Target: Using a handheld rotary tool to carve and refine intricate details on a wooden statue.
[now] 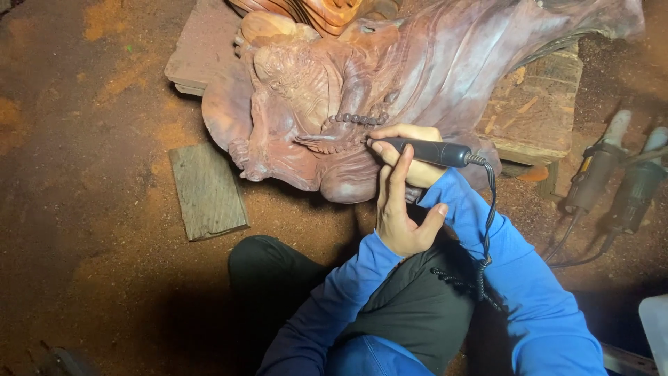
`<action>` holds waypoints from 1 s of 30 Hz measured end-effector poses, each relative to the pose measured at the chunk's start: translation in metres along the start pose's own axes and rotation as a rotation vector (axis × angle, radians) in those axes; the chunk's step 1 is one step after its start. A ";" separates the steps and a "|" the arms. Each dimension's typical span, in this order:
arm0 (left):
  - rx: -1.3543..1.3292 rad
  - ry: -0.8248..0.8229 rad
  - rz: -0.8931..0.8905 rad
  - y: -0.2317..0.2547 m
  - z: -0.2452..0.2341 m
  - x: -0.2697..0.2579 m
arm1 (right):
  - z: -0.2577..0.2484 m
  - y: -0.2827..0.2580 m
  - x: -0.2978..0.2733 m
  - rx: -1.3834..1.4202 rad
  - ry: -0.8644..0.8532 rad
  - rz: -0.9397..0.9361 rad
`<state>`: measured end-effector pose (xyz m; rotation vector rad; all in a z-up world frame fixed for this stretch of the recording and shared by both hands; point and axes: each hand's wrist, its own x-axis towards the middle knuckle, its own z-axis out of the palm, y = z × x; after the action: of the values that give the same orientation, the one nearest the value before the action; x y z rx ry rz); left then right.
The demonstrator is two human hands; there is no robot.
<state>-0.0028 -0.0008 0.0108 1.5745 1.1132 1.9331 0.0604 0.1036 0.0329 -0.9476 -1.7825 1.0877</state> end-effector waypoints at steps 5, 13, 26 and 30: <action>0.005 -0.005 0.006 -0.001 -0.001 -0.001 | 0.000 0.003 -0.002 -0.019 0.002 -0.002; -0.041 0.021 0.019 0.007 -0.011 -0.002 | 0.005 -0.013 -0.007 -0.039 -0.044 -0.052; -0.099 0.046 0.009 0.001 -0.013 -0.008 | 0.008 -0.021 -0.005 -0.038 -0.089 -0.228; -0.117 0.055 0.003 -0.002 -0.012 -0.009 | 0.010 -0.021 -0.004 -0.034 -0.095 -0.248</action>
<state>-0.0123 -0.0104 0.0033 1.4708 0.9996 2.0162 0.0492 0.0901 0.0489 -0.6818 -1.9429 0.9603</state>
